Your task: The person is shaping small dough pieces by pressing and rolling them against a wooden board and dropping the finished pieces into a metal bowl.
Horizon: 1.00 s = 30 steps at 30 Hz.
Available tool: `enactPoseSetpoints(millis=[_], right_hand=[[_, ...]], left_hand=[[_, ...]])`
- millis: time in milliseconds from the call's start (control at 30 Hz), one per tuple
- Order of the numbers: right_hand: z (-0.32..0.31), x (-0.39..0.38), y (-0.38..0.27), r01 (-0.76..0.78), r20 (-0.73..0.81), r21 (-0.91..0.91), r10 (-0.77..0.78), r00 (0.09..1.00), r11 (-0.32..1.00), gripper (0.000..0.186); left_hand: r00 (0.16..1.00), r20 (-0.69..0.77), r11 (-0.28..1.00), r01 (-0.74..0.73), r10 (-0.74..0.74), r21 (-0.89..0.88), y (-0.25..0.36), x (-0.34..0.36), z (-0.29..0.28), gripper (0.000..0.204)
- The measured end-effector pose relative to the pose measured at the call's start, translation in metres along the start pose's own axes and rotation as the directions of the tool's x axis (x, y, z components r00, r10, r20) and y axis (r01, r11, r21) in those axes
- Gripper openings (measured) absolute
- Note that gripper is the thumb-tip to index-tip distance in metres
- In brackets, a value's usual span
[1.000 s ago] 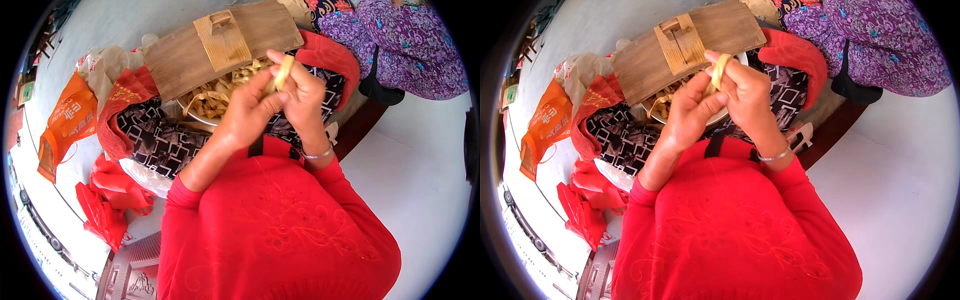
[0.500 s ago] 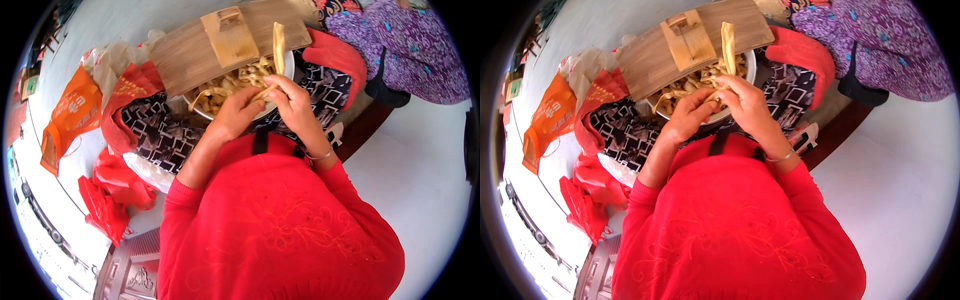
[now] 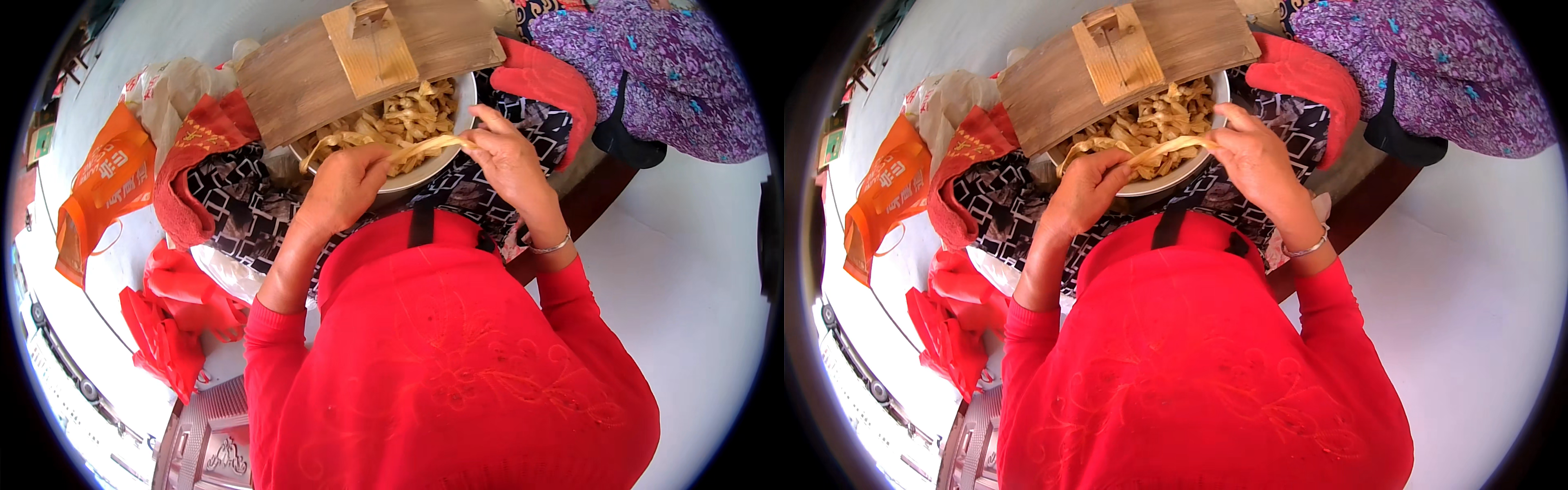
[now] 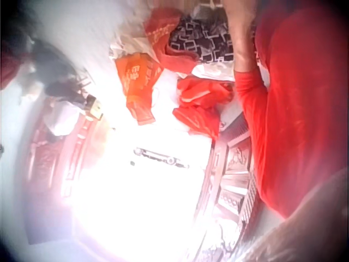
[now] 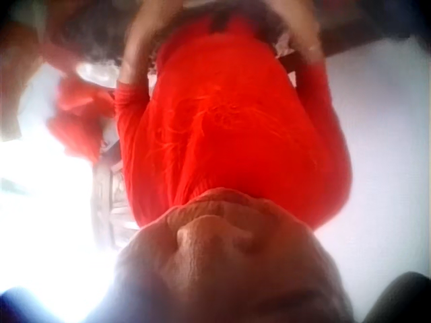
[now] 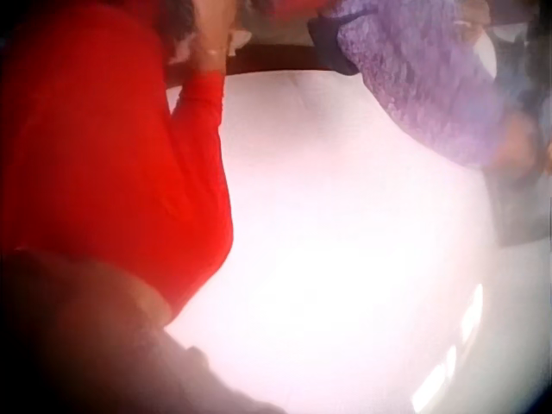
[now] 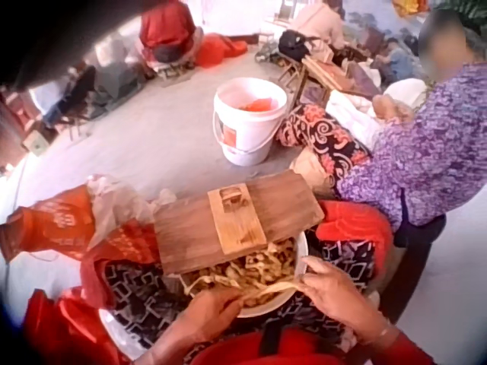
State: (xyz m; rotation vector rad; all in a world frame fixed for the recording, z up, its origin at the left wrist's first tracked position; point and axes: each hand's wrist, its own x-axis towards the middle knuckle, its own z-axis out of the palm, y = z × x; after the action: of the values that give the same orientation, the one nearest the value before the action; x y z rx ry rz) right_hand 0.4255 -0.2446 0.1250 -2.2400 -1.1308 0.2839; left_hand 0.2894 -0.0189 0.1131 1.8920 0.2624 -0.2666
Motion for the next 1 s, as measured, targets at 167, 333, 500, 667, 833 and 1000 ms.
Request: enactPoseSetpoints(millis=[167,333,500,667,833,1000], right_hand=[[-0.008,0.009,-0.019,0.068,0.031,0.058,-0.070,0.997,0.996,0.032],[-0.024,0.022,-0.030,0.212,-0.186,0.137,-0.185,0.965,0.968,0.033],[0.006,0.016,-0.016,-0.210,-0.081,0.346,0.252,0.964,0.915,0.023],[0.036,0.005,-0.009,-0.052,0.238,0.228,-0.004,0.971,0.972,0.020],[0.014,0.019,-0.071,-0.498,0.481,0.833,0.130,0.867,0.243,0.022],[0.040,0.044,-0.050,0.112,-0.334,0.572,0.107,0.936,0.812,0.021]], left_hand=[[0.988,-0.029,0.987,-0.151,0.153,0.060,0.011,0.015,0.022,0.019],[0.997,-0.024,0.997,-0.077,0.077,0.006,0.029,0.019,0.018,0.020],[0.999,-0.017,0.999,-0.045,0.045,0.008,0.031,0.017,0.013,0.020],[0.981,-0.127,0.974,-0.118,0.144,0.193,0.032,0.020,-0.002,0.019],[0.980,-0.185,0.838,-0.163,0.076,-0.520,0.023,0.030,0.011,0.037],[0.992,-0.127,0.600,-0.092,-0.016,-0.795,0.048,0.021,0.038,0.025]])
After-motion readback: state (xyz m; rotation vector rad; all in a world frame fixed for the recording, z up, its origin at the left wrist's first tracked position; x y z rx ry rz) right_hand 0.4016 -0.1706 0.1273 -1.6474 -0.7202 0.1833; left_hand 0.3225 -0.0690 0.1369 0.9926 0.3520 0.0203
